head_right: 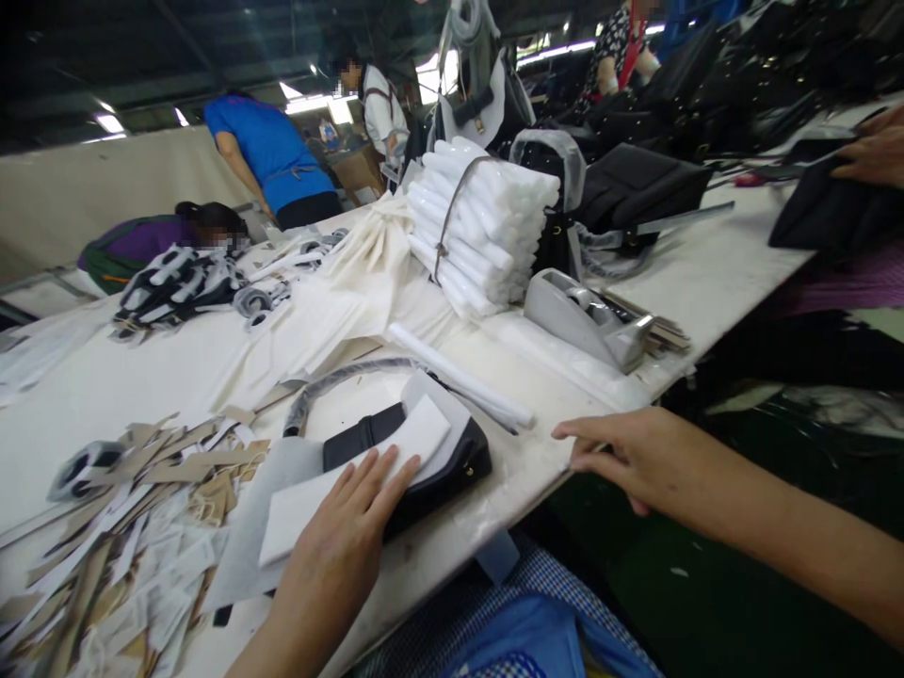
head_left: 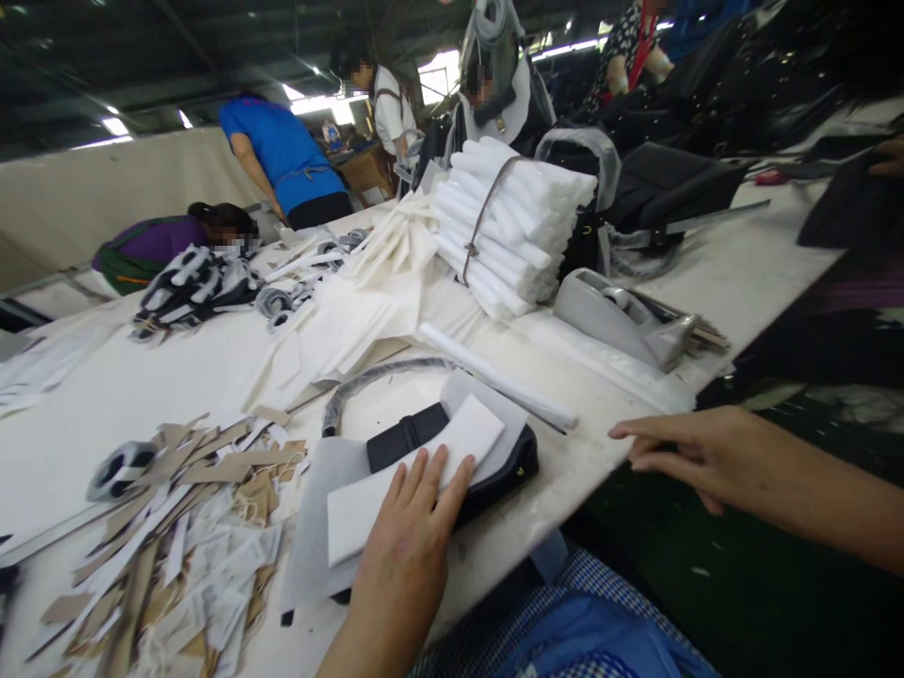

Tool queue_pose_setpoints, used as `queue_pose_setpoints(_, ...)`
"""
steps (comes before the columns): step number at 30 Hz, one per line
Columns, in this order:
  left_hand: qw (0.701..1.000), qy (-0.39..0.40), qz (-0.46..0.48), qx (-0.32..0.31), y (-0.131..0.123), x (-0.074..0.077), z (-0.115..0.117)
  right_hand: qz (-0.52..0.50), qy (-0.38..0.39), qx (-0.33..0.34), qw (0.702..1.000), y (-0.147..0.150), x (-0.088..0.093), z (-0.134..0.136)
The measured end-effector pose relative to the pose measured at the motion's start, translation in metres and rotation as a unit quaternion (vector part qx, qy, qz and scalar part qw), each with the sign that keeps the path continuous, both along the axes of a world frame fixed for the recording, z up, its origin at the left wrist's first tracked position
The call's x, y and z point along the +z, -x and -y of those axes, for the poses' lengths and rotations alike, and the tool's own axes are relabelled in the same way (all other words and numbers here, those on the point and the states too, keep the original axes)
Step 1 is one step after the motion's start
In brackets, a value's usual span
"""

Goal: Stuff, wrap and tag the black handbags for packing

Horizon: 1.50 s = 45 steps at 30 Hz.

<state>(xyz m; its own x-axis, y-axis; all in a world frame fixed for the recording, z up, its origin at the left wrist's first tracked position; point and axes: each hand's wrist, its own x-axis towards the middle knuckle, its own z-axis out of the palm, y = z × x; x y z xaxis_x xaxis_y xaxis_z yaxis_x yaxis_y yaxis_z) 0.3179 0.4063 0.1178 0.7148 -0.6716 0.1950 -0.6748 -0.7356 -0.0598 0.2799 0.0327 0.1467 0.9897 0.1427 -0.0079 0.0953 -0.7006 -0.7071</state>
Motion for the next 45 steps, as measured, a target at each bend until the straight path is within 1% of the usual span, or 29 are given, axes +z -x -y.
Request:
queue_pose_setpoints(2,1.000,-0.002,0.002,-0.002,-0.001,-0.002,-0.002,-0.047,-0.018,0.035,0.998,-0.005,0.003,0.001)
queue_pose_setpoints(4,1.000,-0.005,0.006,-0.010,-0.003,-0.005,-0.004,-0.093,-0.059,0.039,0.993,-0.009,0.003,0.003)
queue_pose_setpoints(6,1.000,-0.007,0.010,-0.022,-0.005,-0.007,-0.007,-0.138,-0.126,0.002,0.982,-0.009,-0.003,0.007)
queue_pose_setpoints(8,0.999,-0.007,0.012,-0.032,-0.006,-0.008,-0.009,-0.181,-0.175,-0.064,0.966,-0.004,-0.011,0.013)
queue_pose_setpoints(11,0.999,0.001,0.017,-0.030,-0.006,-0.009,-0.010,-0.205,-0.181,-0.148,0.950,0.006,-0.025,0.020)
queue_pose_setpoints(13,0.999,0.011,0.026,-0.027,-0.005,-0.008,-0.008,-0.193,-0.190,-0.164,0.949,0.013,-0.031,0.024)
queue_pose_setpoints(15,0.999,0.020,0.032,-0.030,-0.006,-0.007,-0.007,-0.155,-0.197,-0.158,0.955,0.019,-0.035,0.025)
queue_pose_setpoints(16,0.999,0.021,0.033,-0.031,-0.006,-0.007,-0.006,-0.129,-0.183,-0.152,0.963,0.022,-0.036,0.025)
queue_pose_setpoints(17,0.999,0.020,0.032,-0.030,-0.006,-0.006,-0.006,-0.093,-0.153,-0.144,0.973,0.024,-0.036,0.023)
queue_pose_setpoints(19,0.999,0.015,0.028,-0.026,-0.005,-0.005,-0.005,0.017,-0.060,-0.115,0.991,0.026,-0.034,0.014)
queue_pose_setpoints(20,0.999,0.010,0.025,-0.024,-0.005,-0.005,-0.005,0.089,-0.008,-0.088,0.992,0.026,-0.032,0.007)
queue_pose_setpoints(21,0.999,0.005,0.022,-0.022,-0.004,-0.004,-0.004,0.163,0.038,-0.050,0.985,0.023,-0.029,-0.002)
queue_pose_setpoints(22,1.000,0.000,0.020,-0.020,-0.003,-0.003,-0.003,0.231,0.076,-0.004,0.970,0.020,-0.025,-0.013)
queue_pose_setpoints(24,1.000,-0.007,0.017,-0.015,-0.002,-0.001,-0.001,0.326,0.131,0.103,0.931,0.007,-0.015,-0.038)
queue_pose_setpoints(26,1.000,-0.014,0.017,-0.008,-0.001,0.001,0.000,0.376,0.171,0.190,0.891,-0.011,-0.004,-0.067)
queue_pose_setpoints(28,1.000,-0.021,0.018,-0.005,0.000,0.003,0.002,0.402,0.198,0.246,0.860,-0.032,0.003,-0.093)
queue_pose_setpoints(29,0.999,-0.026,0.019,-0.003,0.001,0.004,0.002,0.405,0.208,0.262,0.851,-0.041,0.004,-0.104)
queue_pose_setpoints(31,0.999,-0.035,0.019,0.000,0.002,0.005,0.004,0.404,0.220,0.274,0.845,-0.055,-0.001,-0.118)
queue_pose_setpoints(33,0.999,-0.040,0.019,0.002,0.005,0.005,0.006,0.400,0.228,0.272,0.845,-0.062,-0.015,-0.123)
queue_pose_setpoints(37,0.998,-0.051,0.040,0.005,0.013,-0.004,0.014,0.403,0.246,0.248,0.846,-0.054,-0.055,-0.118)
queue_pose_setpoints(40,0.996,-0.051,0.065,0.019,0.020,-0.016,0.022,0.396,0.232,0.219,0.861,-0.044,-0.077,-0.115)
queue_pose_setpoints(42,0.996,-0.038,0.073,0.033,0.024,-0.024,0.025,0.386,0.216,0.211,0.872,-0.040,-0.084,-0.117)
queue_pose_setpoints(45,0.996,-0.015,0.066,0.060,0.027,-0.031,0.028,0.367,0.201,0.214,0.882,-0.042,-0.083,-0.118)
